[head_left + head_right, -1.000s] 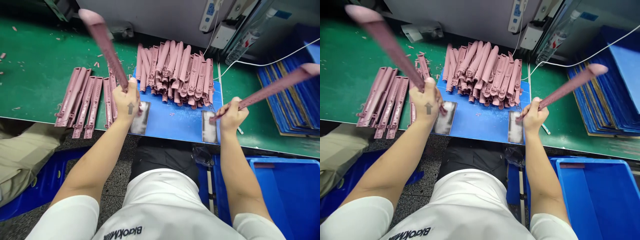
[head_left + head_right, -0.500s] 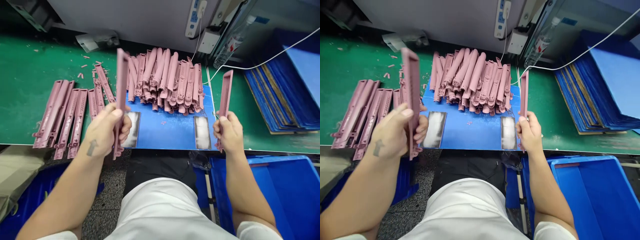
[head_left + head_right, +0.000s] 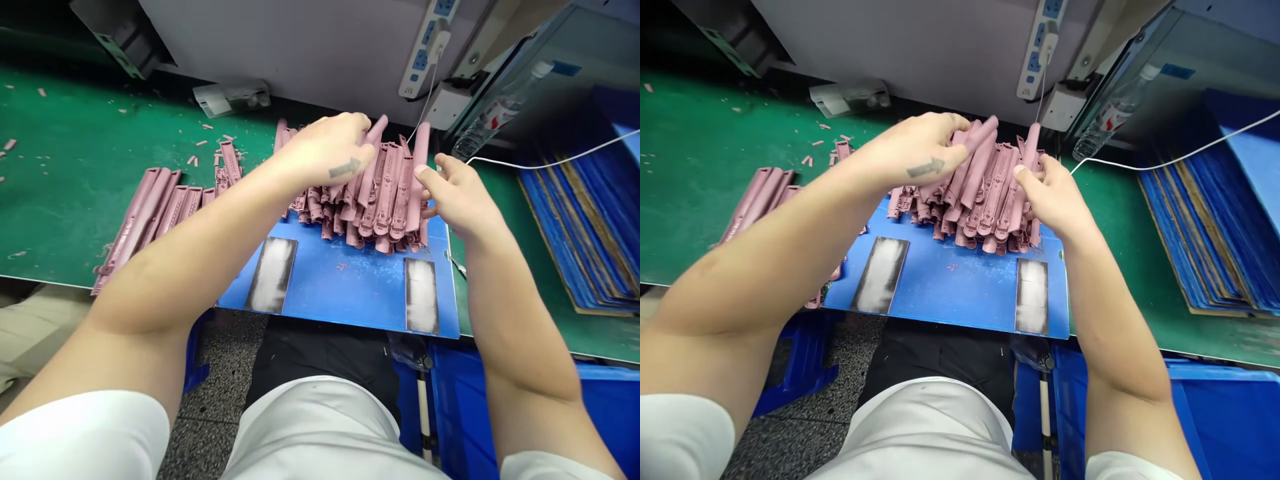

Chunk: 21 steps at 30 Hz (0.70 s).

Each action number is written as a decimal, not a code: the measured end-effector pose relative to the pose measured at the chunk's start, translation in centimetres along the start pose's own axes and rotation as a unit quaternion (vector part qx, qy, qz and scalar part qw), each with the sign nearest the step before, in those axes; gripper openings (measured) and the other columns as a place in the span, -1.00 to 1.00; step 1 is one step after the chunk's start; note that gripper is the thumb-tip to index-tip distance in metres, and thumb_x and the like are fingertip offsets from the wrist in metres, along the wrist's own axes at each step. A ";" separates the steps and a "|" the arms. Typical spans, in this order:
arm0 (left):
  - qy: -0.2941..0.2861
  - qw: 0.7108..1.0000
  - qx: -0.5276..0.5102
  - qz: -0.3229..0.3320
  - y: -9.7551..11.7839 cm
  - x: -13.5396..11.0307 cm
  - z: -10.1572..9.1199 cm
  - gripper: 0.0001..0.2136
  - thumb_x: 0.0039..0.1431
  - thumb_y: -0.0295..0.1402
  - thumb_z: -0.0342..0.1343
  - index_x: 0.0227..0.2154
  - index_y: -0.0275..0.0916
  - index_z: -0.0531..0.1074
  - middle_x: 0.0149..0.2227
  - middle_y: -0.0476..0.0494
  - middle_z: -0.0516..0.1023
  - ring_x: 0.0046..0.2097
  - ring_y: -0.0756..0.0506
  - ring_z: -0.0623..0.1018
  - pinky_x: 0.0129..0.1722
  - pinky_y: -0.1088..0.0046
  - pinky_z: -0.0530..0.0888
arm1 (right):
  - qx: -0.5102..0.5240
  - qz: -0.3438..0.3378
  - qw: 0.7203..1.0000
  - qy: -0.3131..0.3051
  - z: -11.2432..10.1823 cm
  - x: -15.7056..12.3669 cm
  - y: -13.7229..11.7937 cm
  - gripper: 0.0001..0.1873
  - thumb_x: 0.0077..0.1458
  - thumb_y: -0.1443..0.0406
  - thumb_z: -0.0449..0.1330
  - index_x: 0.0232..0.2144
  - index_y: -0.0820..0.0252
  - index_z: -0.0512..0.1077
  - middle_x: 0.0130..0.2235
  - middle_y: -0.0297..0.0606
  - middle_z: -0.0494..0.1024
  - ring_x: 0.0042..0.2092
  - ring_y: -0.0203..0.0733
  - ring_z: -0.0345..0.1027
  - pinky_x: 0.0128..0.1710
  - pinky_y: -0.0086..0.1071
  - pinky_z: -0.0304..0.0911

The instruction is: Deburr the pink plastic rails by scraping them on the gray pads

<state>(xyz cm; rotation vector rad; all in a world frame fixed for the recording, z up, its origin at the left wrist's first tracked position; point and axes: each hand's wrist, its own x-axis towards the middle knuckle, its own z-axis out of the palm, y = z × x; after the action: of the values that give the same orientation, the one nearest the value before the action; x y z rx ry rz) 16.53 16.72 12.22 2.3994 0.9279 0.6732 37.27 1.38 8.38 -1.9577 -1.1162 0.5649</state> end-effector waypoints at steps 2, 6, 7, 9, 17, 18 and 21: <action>-0.040 0.997 0.052 -0.029 0.9 -1.6 -0.8 -0.82 0.47 -0.45 0.32 0.05 -0.24 0.74 -0.17 -0.15 0.75 -0.09 -0.32 0.76 0.15 0.02 0.64 | 0.011 -0.035 0.999 0.014 0.0 -0.8 1.0 -0.31 0.51 0.05 0.39 0.46 0.33 0.43 0.11 0.07 0.75 -0.05 0.01 0.76 -0.21 -0.24 0.71; 0.011 0.997 -0.023 0.071 -0.5 -8.1 -3.5 -0.61 0.55 -0.35 0.24 0.32 -0.34 0.66 -0.04 -0.21 0.77 -0.01 -0.28 0.77 0.18 0.11 0.66 | 0.015 -0.140 0.987 0.072 -0.4 -4.8 2.0 -0.56 0.47 -0.05 0.42 0.15 0.12 0.66 0.03 -0.09 0.77 -0.02 0.00 0.74 -0.08 -0.16 0.74; 0.026 0.994 -0.047 0.092 -1.4 -10.5 -3.8 -0.62 0.55 -0.31 0.24 0.30 -0.31 0.69 -0.01 -0.21 0.79 -0.02 -0.26 0.77 0.16 0.15 0.68 | 0.014 -0.164 0.982 0.092 -0.4 -6.4 2.1 -0.61 0.48 -0.04 0.41 0.07 0.10 0.69 0.00 -0.12 0.77 -0.04 -0.02 0.73 -0.06 -0.15 0.74; 0.063 0.989 -0.098 0.092 -3.6 -15.9 -3.8 -0.71 0.53 -0.28 0.29 0.16 -0.20 0.77 0.00 -0.17 0.82 -0.05 -0.22 0.78 0.11 0.23 0.71 | 0.035 -0.203 0.971 0.124 0.1 -10.0 2.4 -0.70 0.50 0.00 0.39 -0.04 0.08 0.71 -0.08 -0.15 0.76 -0.12 -0.07 0.71 -0.08 -0.17 0.71; 0.180 0.909 -0.308 -0.218 -7.2 -35.3 2.7 -0.76 0.55 -0.20 0.33 -0.09 -0.24 0.82 -0.42 -0.12 0.70 -0.44 -0.06 0.65 -0.39 0.49 0.61 | 0.182 -0.137 0.970 -0.090 9.9 -20.5 3.2 -0.75 0.61 0.15 0.27 -0.10 0.09 0.69 -0.22 -0.24 0.73 -0.35 -0.22 0.62 -0.30 -0.30 0.58; 0.172 0.904 -0.307 -0.243 -7.2 -36.4 3.0 -0.75 0.52 -0.18 0.34 -0.10 -0.24 0.82 -0.42 -0.13 0.70 -0.44 -0.06 0.64 -0.38 0.48 0.60 | 0.168 -0.135 0.968 -0.128 11.3 -20.9 2.8 -0.74 0.62 0.13 0.26 -0.09 0.09 0.69 -0.22 -0.23 0.73 -0.35 -0.21 0.62 -0.28 -0.28 0.58; 0.179 0.904 -0.244 -0.302 -7.9 -38.3 2.4 -0.73 0.45 -0.13 0.35 -0.16 -0.23 0.80 -0.42 -0.13 0.68 -0.43 -0.06 0.61 -0.35 0.47 0.57 | 0.113 -0.154 0.959 -0.211 14.9 -21.2 1.2 -0.72 0.62 0.10 0.23 -0.07 0.05 0.70 -0.21 -0.20 0.75 -0.32 -0.16 0.61 -0.21 -0.20 0.56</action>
<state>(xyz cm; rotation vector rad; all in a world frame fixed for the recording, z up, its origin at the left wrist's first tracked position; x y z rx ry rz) -10.63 -5.93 -4.57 1.4566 1.3729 0.9664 16.64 -10.95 -1.37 -1.4626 -1.5119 0.9213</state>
